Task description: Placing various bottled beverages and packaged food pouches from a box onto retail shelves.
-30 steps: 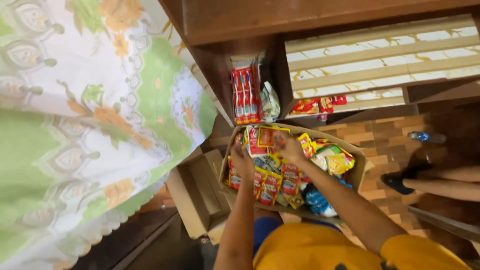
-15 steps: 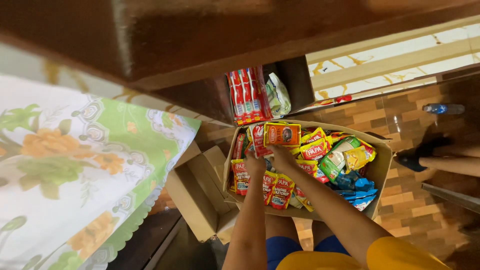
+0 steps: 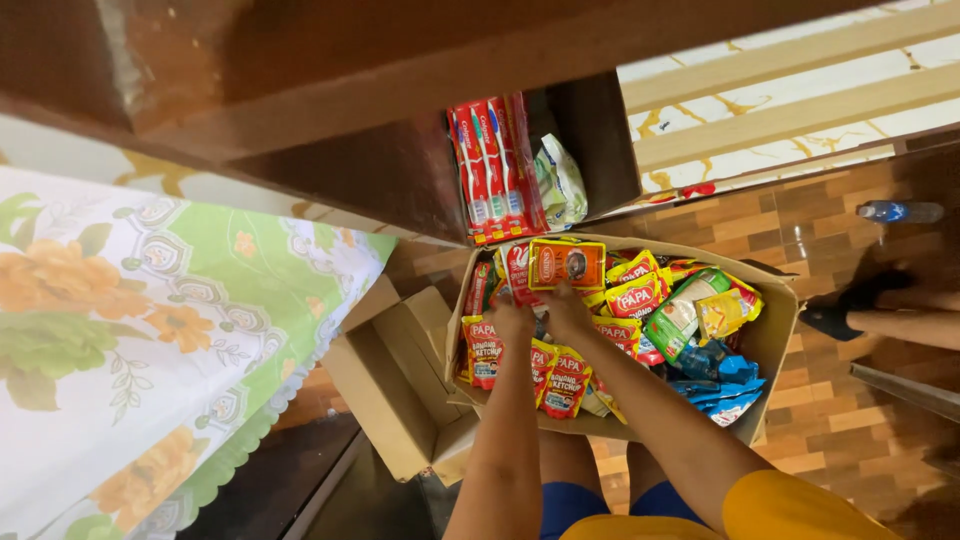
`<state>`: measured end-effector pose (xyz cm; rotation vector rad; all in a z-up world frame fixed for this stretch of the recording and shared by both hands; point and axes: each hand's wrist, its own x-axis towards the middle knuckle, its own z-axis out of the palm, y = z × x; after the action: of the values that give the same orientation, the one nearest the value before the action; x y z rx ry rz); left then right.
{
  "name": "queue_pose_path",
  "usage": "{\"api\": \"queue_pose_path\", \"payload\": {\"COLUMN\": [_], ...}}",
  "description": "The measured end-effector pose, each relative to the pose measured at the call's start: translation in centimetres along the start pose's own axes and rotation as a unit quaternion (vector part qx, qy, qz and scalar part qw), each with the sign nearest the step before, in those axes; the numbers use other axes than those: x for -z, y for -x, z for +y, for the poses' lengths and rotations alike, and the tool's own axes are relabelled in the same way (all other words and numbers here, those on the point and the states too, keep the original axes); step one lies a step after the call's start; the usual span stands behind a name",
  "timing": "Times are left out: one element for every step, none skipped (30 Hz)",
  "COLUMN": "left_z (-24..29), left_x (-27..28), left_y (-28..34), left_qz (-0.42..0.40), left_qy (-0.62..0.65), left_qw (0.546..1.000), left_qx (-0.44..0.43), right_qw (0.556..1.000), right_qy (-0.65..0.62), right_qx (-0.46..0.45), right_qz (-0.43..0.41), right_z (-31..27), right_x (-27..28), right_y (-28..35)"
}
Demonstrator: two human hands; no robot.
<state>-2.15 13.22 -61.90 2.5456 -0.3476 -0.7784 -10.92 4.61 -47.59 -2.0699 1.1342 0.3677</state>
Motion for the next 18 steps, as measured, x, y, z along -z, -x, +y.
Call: {"api": "queue_pose_path", "payload": {"left_z": [-0.6, -1.3, -1.9, -1.3, -0.2, 0.9, 2.0, 3.1, 3.1, 3.1, 2.9, 2.7, 2.2, 1.8, 1.2, 1.4, 0.7, -0.1], "left_x": [-1.1, -2.1, -3.2, -2.7, -2.3, -2.0, -1.9, -1.9, -1.7, -1.5, -1.3, -1.1, -1.8, -2.5, -2.8, -3.5, -4.1, -4.7], "left_y": [-0.8, -1.5, -2.1, -1.0, -0.4, 0.3, 0.2, 0.0, 0.9, 0.8, 0.9, 1.0, 0.4, -0.3, -1.0, -1.9, -1.8, -1.6], "left_qz": [0.000, -0.037, -0.074, -0.074, -0.069, -0.064, -0.063, -0.026, 0.008, 0.005, -0.008, -0.021, -0.021, -0.043, -0.062, -0.060, -0.050, -0.039], "left_qy": [0.001, -0.046, -0.092, -0.091, -0.055, -0.018, -0.015, 0.031, 0.072, 0.070, 0.061, 0.051, 0.053, 0.052, 0.050, 0.050, 0.050, 0.051], "left_qw": [1.000, 0.998, 0.993, 0.993, 0.996, 0.996, 0.996, 0.997, 0.994, 0.994, 0.994, 0.994, 0.995, 0.995, 0.996, 0.996, 0.997, 0.998], "left_qx": [0.000, -0.001, -0.002, -0.002, 0.031, 0.064, 0.060, 0.069, 0.085, 0.087, 0.089, 0.092, 0.087, 0.067, 0.048, 0.046, 0.025, 0.005], "right_qw": [1.000, 0.999, 0.995, 0.995, 0.991, 0.983, 0.983, 0.983, 0.983, 0.984, 0.984, 0.984, 0.984, 0.985, 0.985, 0.985, 0.987, 0.989], "right_qy": [0.001, 0.028, 0.056, 0.057, 0.036, 0.015, 0.018, 0.019, 0.018, 0.017, 0.001, -0.015, -0.014, -0.017, -0.023, -0.023, -0.031, -0.040], "right_qx": [0.000, 0.039, 0.078, 0.078, 0.128, 0.178, 0.178, 0.181, 0.181, 0.178, 0.176, 0.173, 0.173, 0.167, 0.164, 0.165, 0.151, 0.137], "right_qz": [0.000, 0.004, 0.008, 0.007, 0.023, 0.039, 0.044, 0.029, 0.006, 0.003, 0.016, 0.028, 0.033, 0.040, 0.047, 0.050, 0.046, 0.043], "right_z": [1.2, 2.5, 3.7, 5.0, 6.3, 7.7, 7.8, 7.9, 8.0, 7.8, 7.5, 7.2, 7.9, 8.6, 9.0, 8.0, 7.1, 6.3], "right_x": [-1.0, -2.0, -3.0, -4.7, -6.0, -7.3, -7.3, -7.3, -8.1, -7.2, -6.5, -5.8, -6.3, -6.8, -7.5, -5.7, -4.6, -3.6], "right_y": [-0.6, -1.1, -1.5, -2.1, -3.0, -3.9, -4.4, -5.1, -4.5, -4.0, -3.3, -2.6, -2.8, -3.1, -3.2, -3.2, -2.1, -0.9]}}
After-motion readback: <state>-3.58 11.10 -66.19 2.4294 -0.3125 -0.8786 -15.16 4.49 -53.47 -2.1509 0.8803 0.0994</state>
